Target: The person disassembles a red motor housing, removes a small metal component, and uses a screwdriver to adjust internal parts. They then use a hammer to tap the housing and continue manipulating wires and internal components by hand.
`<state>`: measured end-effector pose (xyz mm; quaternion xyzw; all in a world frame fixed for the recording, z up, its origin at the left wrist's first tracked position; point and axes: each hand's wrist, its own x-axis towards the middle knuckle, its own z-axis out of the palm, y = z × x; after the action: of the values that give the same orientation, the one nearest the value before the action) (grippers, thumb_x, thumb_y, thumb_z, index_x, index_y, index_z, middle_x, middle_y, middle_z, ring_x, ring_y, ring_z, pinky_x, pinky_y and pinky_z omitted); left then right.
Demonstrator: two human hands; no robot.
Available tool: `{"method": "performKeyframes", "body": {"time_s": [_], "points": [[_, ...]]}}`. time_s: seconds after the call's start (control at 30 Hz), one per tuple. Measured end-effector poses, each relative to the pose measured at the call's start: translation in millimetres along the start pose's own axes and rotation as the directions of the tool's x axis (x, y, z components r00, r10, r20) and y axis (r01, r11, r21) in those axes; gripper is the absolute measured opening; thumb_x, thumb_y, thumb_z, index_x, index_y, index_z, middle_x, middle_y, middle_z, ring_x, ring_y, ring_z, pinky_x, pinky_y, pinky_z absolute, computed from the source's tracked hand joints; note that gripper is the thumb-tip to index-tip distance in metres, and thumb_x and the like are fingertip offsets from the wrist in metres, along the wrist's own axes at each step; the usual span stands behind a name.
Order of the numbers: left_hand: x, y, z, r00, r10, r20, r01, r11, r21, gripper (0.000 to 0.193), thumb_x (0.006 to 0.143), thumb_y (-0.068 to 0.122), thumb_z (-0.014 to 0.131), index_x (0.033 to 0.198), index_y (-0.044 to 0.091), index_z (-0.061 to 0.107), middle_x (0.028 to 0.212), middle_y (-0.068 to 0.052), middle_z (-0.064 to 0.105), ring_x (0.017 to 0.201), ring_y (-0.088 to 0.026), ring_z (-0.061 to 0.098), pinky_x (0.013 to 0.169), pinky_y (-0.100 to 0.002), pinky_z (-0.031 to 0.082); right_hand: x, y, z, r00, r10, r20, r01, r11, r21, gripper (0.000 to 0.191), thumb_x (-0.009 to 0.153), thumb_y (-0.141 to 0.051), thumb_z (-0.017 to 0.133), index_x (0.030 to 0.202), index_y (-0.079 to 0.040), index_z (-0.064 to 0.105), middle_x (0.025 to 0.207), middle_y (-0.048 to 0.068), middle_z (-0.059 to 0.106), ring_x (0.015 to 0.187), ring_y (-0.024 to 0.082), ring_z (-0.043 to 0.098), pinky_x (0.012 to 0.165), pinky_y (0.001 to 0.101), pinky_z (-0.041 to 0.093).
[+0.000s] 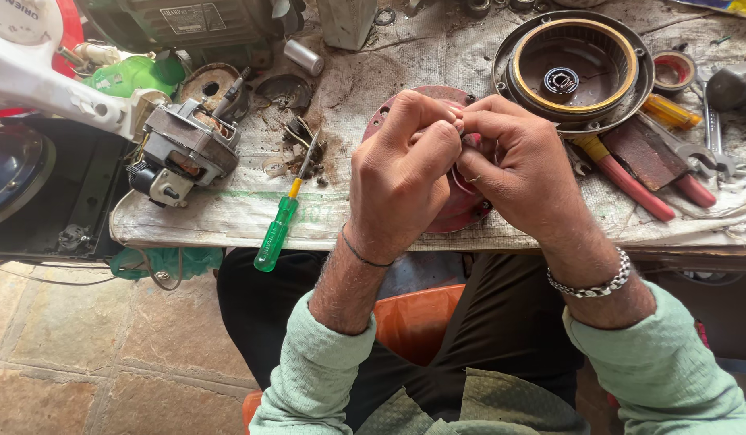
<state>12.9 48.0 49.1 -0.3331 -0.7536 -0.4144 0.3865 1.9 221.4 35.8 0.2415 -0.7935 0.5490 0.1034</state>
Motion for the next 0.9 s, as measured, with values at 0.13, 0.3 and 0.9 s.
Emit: {"method": "performKeyframes", "body": {"time_s": [0.13, 0.3, 0.9], "points": [[-3.0, -0.2, 3.0, 1.000, 0.003, -0.027, -0.003, 1.000, -0.007, 0.019, 0.093, -0.013, 0.071, 0.088, -0.001, 0.057, 0.107, -0.010, 0.062, 0.104, -0.021, 0.075, 0.082, -0.028, 0.066, -2.1, 1.2, 2.7, 0.999, -0.002, -0.053, -0.001, 0.999, -0.052, 0.018, 0.097, -0.002, 0.069, 0.114, 0.001, 0.073, 0.110, 0.002, 0.068, 0.077, 0.002, 0.055, 0.064, 0.0173, 0.046], [0.0, -2.0, -0.1, 0.999, -0.045, -0.017, 0.043, 0.994, -0.100, 0.018, 0.095, -0.015, 0.065, 0.092, 0.000, 0.056, 0.111, -0.009, 0.062, 0.104, -0.018, 0.075, 0.084, -0.027, 0.068, -0.9, -2.9, -1.2, 0.998, 0.054, -0.013, -0.054, 0.999, 0.004, 0.020, 0.096, -0.003, 0.067, 0.115, -0.001, 0.074, 0.108, 0.001, 0.068, 0.074, 0.001, 0.056, 0.062, 0.0166, 0.047], [8.3, -19.2, -22.2, 0.966, -0.109, 0.235, 0.163, 0.960, -0.226, 0.016, 0.103, 0.000, 0.074, 0.118, 0.007, 0.070, 0.119, -0.005, 0.074, 0.102, -0.014, 0.079, 0.087, -0.025, 0.064, -4.9, -43.2, -48.2, 0.948, 0.007, 0.317, 0.099, 0.943, -0.317, 0.034, 0.075, -0.005, 0.083, 0.106, 0.002, 0.072, 0.096, 0.008, 0.077, 0.089, 0.013, 0.075, 0.077, 0.0279, 0.060]]}}
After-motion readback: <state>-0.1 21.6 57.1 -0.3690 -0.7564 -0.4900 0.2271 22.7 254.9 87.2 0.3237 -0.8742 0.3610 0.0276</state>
